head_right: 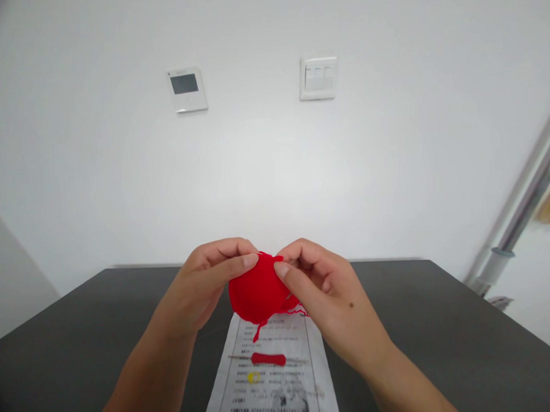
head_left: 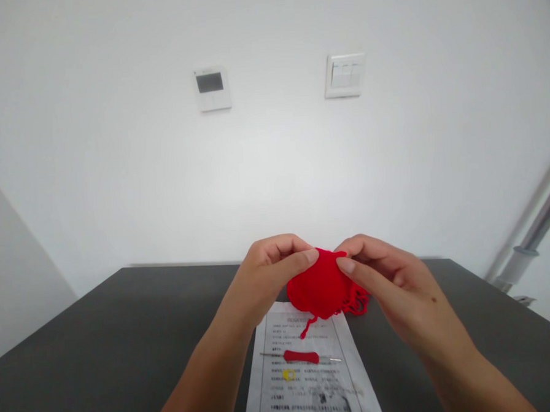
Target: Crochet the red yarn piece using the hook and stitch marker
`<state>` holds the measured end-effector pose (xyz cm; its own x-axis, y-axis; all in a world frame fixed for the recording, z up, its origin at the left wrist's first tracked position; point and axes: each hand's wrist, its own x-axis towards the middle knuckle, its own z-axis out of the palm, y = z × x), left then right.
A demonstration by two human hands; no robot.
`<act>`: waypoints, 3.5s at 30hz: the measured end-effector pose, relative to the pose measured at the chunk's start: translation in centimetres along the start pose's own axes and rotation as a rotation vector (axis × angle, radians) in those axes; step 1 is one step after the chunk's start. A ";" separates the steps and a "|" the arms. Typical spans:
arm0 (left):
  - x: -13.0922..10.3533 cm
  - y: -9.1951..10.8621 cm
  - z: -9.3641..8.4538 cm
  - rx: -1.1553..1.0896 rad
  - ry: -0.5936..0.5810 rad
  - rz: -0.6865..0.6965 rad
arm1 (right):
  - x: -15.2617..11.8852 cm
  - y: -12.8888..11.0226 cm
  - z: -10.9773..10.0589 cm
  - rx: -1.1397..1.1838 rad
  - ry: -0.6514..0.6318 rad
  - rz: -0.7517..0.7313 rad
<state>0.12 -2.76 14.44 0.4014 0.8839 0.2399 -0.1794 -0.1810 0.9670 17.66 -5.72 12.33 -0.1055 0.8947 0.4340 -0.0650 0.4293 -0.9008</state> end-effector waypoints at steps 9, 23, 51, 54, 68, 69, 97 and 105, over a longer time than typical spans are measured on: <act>-0.3 0.0 0.0 0.160 0.034 0.054 | 0.3 0.1 -0.2 -0.037 -0.015 0.028; -0.5 0.3 0.2 0.162 0.041 0.092 | 0.2 -0.6 0.0 0.000 -0.010 0.014; -0.2 -0.3 -0.1 0.111 -0.059 0.148 | -0.1 -0.5 -0.2 -0.105 0.052 -0.163; -0.1 -0.3 0.0 0.074 -0.055 0.150 | -0.3 -0.4 -0.4 -0.219 0.042 -0.298; -0.3 -0.1 0.0 0.117 0.005 0.267 | -0.6 -0.4 -0.8 -0.447 0.001 -0.538; -0.3 -0.1 0.1 0.122 0.014 0.272 | -0.6 -0.4 -0.8 -0.438 0.000 -0.532; -0.6 0.2 0.4 0.237 0.059 0.304 | -0.3 -0.4 -0.6 -0.080 -0.014 -0.166; -0.5 0.2 0.4 0.182 0.045 0.240 | -0.2 -0.8 -0.6 -0.023 -0.033 -0.094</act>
<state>0.23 -3.43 14.59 0.3262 0.8237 0.4638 -0.0991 -0.4581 0.8834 18.32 -6.12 12.95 -0.1323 0.8459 0.5167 -0.0537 0.5144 -0.8558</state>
